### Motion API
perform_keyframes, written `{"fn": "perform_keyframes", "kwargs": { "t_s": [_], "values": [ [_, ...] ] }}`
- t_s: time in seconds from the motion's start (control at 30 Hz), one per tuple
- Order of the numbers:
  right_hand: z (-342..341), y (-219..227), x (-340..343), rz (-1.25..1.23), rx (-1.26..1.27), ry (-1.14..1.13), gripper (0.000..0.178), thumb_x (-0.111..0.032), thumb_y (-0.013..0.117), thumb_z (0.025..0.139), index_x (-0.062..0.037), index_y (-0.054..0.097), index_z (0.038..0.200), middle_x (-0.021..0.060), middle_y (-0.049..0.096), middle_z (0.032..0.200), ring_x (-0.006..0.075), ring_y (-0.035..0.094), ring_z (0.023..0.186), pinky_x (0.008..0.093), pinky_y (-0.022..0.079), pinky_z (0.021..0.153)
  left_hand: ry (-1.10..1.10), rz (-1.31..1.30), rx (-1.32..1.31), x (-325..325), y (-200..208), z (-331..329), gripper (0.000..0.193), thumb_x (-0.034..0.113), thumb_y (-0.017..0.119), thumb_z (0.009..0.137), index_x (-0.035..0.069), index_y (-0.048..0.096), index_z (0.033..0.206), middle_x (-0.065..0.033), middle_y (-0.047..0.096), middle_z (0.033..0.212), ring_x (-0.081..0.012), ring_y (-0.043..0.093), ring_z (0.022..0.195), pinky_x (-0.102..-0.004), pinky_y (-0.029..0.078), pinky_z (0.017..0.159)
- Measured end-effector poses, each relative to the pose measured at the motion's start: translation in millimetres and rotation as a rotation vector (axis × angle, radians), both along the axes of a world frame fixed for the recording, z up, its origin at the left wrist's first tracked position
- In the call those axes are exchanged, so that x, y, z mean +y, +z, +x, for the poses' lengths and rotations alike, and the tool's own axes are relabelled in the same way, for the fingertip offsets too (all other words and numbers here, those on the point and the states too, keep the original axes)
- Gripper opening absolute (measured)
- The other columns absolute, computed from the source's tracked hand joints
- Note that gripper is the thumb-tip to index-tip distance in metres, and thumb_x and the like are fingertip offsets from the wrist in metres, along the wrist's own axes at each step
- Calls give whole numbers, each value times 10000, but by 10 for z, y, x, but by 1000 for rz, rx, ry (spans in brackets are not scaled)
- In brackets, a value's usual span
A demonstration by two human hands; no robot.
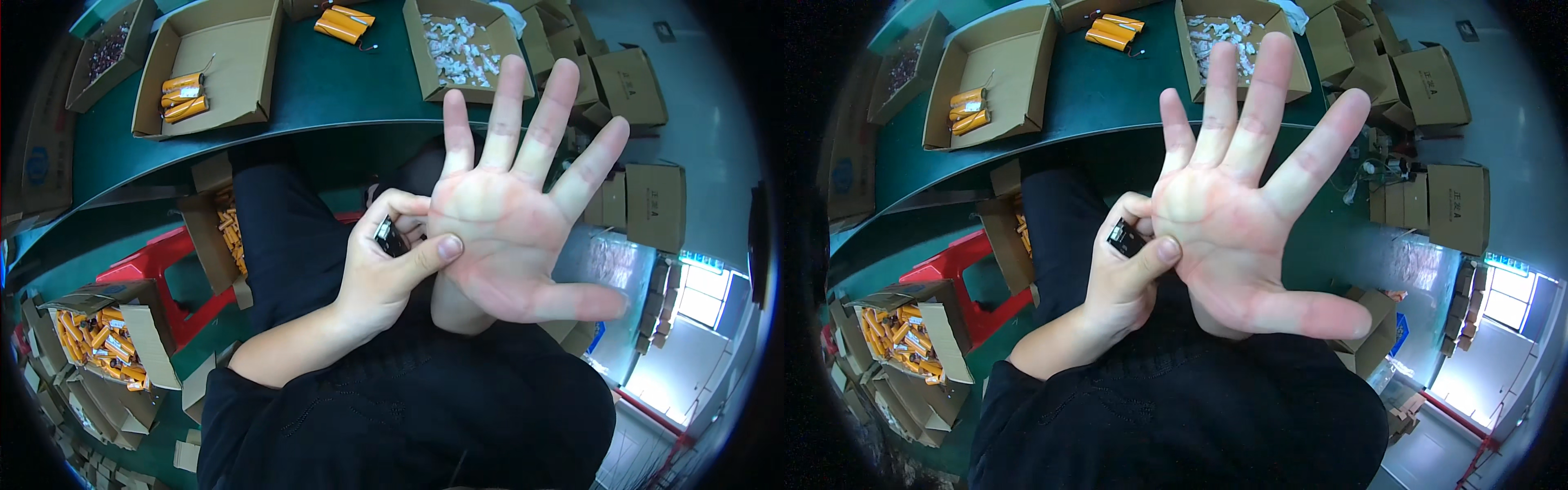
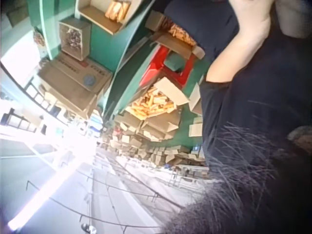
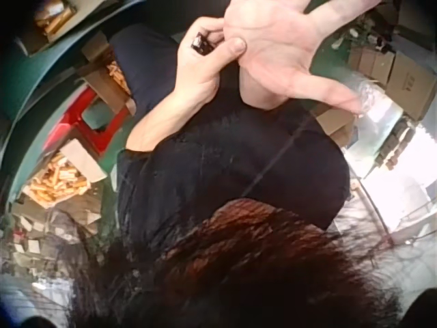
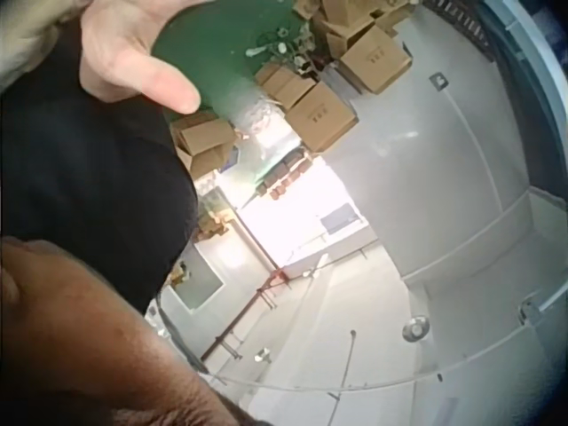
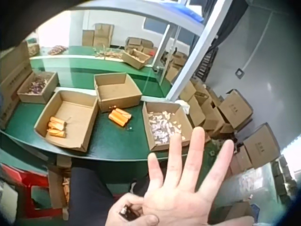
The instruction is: Assemble small electronic components by connecting wires and battery-like parts at a factory workstation.
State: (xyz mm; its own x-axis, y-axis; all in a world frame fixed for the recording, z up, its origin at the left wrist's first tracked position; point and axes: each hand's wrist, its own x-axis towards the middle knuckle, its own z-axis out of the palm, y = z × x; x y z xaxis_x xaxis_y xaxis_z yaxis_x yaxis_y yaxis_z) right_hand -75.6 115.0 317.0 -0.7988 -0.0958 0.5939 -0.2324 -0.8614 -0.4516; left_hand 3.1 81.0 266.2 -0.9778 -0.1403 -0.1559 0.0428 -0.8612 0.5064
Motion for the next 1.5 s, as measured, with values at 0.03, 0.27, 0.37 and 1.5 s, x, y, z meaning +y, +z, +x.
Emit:
{"fn": "perform_keyframes", "kwargs": {
  "t_s": [0.03, 0.27, 0.37, 1.5],
  "values": [
    [21, -28, -42, 11, 26, -33, 1059, -863, 361, 899, -267, -93, 1649, 207, -186, 1688, 482, -196, 1529, 684, -50, 1198, 16, -4, 25, -22, -42, -26, 396, 53, 791, 897, 45, 558, 1217, -81, 660, 1021, -112, 604, 905, -231, 484, 802],
    [-42, -142, -85, 109, 45, -69, 1076, -885, 333, 885, -279, -137, 1639, 218, -193, 1683, 492, -177, 1531, 672, -25, 1206, 154, -355, 3, -143, -142, -43, 349, -2, 786, 877, 10, 622, 1184, -81, 698, 1010, -104, 622, 824, -224, 513, 748],
    [-93, -159, -120, 171, 105, -108, 1098, -905, 319, 866, -282, -159, 1633, 226, -201, 1679, 492, -171, 1533, 653, -12, 1214, 166, -418, -32, -218, -90, -43, 307, -20, 790, 860, -8, 661, 1138, -98, 720, 1010, -114, 639, 807, -234, 530, 744],
    [-152, 28, -98, 63, -11, -336, 1072, -871, 310, 903, -238, -152, 1634, 179, -183, 1695, 454, -163, 1544, 590, 11, 1252, -284, 31, 40, -371, 146, -586, 530, -29, 887, 695, 115, 433, 926, -153, 629, 1142, -233, 608, 1034, -362, 514, 931]
  ]
}}
